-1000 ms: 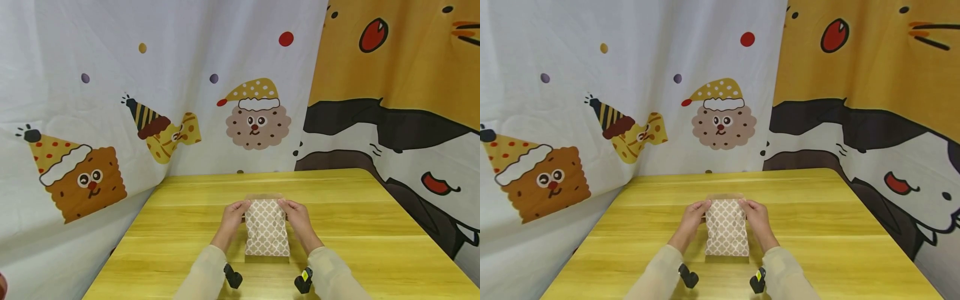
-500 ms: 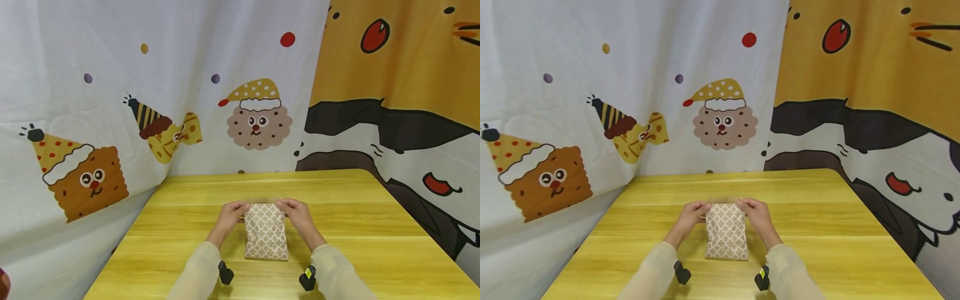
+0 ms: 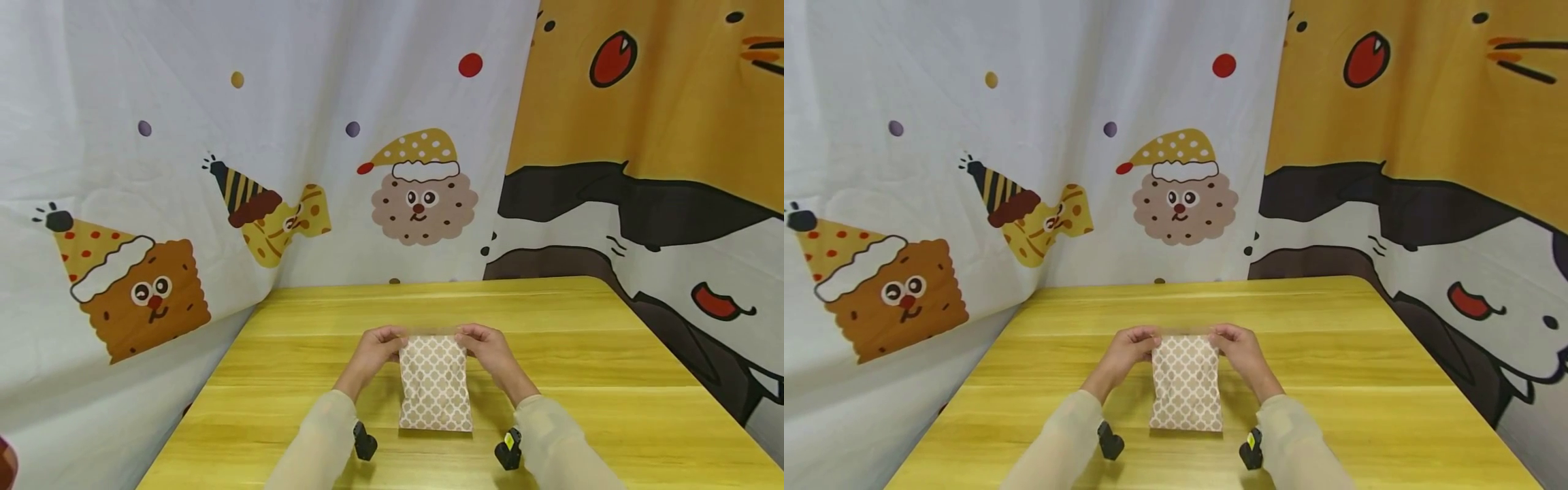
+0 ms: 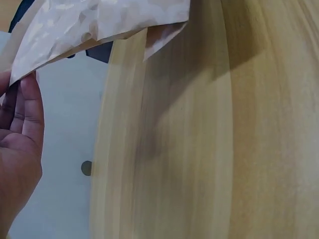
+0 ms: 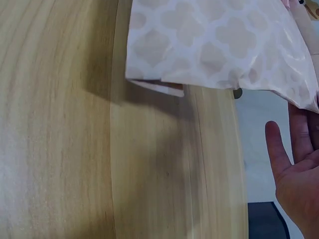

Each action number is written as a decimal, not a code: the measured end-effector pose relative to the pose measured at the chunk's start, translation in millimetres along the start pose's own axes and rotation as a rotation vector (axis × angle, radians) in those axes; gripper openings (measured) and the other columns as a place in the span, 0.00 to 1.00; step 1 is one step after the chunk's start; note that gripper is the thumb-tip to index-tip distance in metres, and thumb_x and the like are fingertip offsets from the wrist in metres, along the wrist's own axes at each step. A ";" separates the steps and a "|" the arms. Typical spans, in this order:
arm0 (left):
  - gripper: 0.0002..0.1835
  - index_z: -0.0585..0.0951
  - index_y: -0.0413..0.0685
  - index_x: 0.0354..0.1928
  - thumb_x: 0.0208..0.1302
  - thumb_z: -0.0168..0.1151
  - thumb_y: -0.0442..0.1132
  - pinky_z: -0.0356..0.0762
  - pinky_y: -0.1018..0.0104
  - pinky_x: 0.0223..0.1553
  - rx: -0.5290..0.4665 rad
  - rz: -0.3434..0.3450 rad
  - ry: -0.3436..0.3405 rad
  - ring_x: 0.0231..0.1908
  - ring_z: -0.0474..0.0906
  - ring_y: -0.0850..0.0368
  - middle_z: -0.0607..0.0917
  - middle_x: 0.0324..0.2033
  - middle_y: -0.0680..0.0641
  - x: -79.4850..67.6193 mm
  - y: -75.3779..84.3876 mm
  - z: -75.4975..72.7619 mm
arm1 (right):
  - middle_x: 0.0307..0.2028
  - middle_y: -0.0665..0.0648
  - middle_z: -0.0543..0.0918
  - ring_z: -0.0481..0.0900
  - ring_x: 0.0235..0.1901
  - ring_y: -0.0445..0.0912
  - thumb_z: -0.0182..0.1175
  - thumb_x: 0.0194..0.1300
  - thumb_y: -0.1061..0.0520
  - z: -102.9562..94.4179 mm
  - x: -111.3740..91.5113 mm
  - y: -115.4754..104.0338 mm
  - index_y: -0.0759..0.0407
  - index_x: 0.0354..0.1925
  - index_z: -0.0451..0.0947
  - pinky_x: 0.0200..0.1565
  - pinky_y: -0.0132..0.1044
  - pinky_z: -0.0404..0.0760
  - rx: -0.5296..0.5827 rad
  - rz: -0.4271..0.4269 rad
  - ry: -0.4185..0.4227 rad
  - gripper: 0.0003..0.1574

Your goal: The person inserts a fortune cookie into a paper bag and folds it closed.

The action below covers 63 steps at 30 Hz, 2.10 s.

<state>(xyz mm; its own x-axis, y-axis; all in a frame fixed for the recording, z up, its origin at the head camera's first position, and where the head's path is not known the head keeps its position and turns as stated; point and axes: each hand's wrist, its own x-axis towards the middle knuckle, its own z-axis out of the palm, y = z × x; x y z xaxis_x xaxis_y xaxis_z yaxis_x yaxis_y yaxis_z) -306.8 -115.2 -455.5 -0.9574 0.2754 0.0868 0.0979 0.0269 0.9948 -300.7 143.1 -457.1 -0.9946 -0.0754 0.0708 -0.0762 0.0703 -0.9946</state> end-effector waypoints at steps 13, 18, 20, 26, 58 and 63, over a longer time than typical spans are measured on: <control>0.15 0.85 0.38 0.47 0.75 0.54 0.41 0.83 0.58 0.41 0.026 -0.015 0.020 0.38 0.82 0.54 0.85 0.43 0.45 0.0 -4.0 0.2 | 0.53 0.62 0.81 0.80 0.45 0.45 0.53 0.75 0.62 3.8 0.4 3.5 0.68 0.56 0.79 0.52 0.49 0.79 -0.007 0.001 -0.040 0.17; 0.11 0.86 0.39 0.44 0.68 0.65 0.41 0.82 0.59 0.41 0.055 -0.006 0.045 0.37 0.82 0.55 0.86 0.39 0.48 1.8 -3.3 3.2 | 0.50 0.60 0.84 0.84 0.42 0.50 0.51 0.77 0.52 5.9 0.3 -0.4 0.63 0.56 0.81 0.52 0.50 0.79 0.015 0.043 -0.045 0.21; 0.10 0.85 0.39 0.43 0.68 0.65 0.39 0.82 0.59 0.41 0.054 0.002 0.049 0.36 0.81 0.55 0.86 0.37 0.47 1.6 -2.1 4.4 | 0.47 0.59 0.85 0.84 0.41 0.50 0.55 0.75 0.48 7.9 1.6 -2.5 0.61 0.55 0.82 0.50 0.48 0.80 -0.009 0.054 -0.047 0.22; 0.10 0.84 0.36 0.47 0.69 0.62 0.36 0.82 0.58 0.41 0.063 0.019 0.051 0.37 0.80 0.56 0.85 0.37 0.47 0.7 1.8 5.8 | 0.44 0.54 0.85 0.79 0.41 0.47 0.63 0.70 0.53 11.5 4.5 -6.0 0.59 0.49 0.85 0.42 0.40 0.77 -0.171 0.033 -0.021 0.15; 0.06 0.88 0.49 0.37 0.67 0.66 0.41 0.78 0.63 0.35 0.369 0.041 0.025 0.34 0.79 0.58 0.86 0.34 0.53 8.9 22.8 27.2 | 0.35 0.50 0.86 0.80 0.35 0.45 0.66 0.66 0.55 28.6 7.8 -38.4 0.56 0.37 0.89 0.38 0.41 0.79 -0.425 -0.044 -0.127 0.07; 0.04 0.88 0.48 0.35 0.66 0.66 0.37 0.79 0.65 0.34 0.445 0.091 0.025 0.32 0.79 0.59 0.86 0.32 0.53 9.4 25.8 31.7 | 0.32 0.49 0.85 0.78 0.32 0.44 0.67 0.65 0.55 34.7 7.4 -32.3 0.54 0.35 0.88 0.34 0.39 0.78 -0.459 -0.084 -0.094 0.05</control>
<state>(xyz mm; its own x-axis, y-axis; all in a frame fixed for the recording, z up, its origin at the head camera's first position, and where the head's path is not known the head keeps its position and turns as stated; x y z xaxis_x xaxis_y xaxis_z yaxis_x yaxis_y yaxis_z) -304.6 -81.4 -430.7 -0.9451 0.2731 0.1795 0.2842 0.4158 0.8639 -303.2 105.8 -427.1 -0.9746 -0.1882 0.1215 -0.2005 0.4909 -0.8478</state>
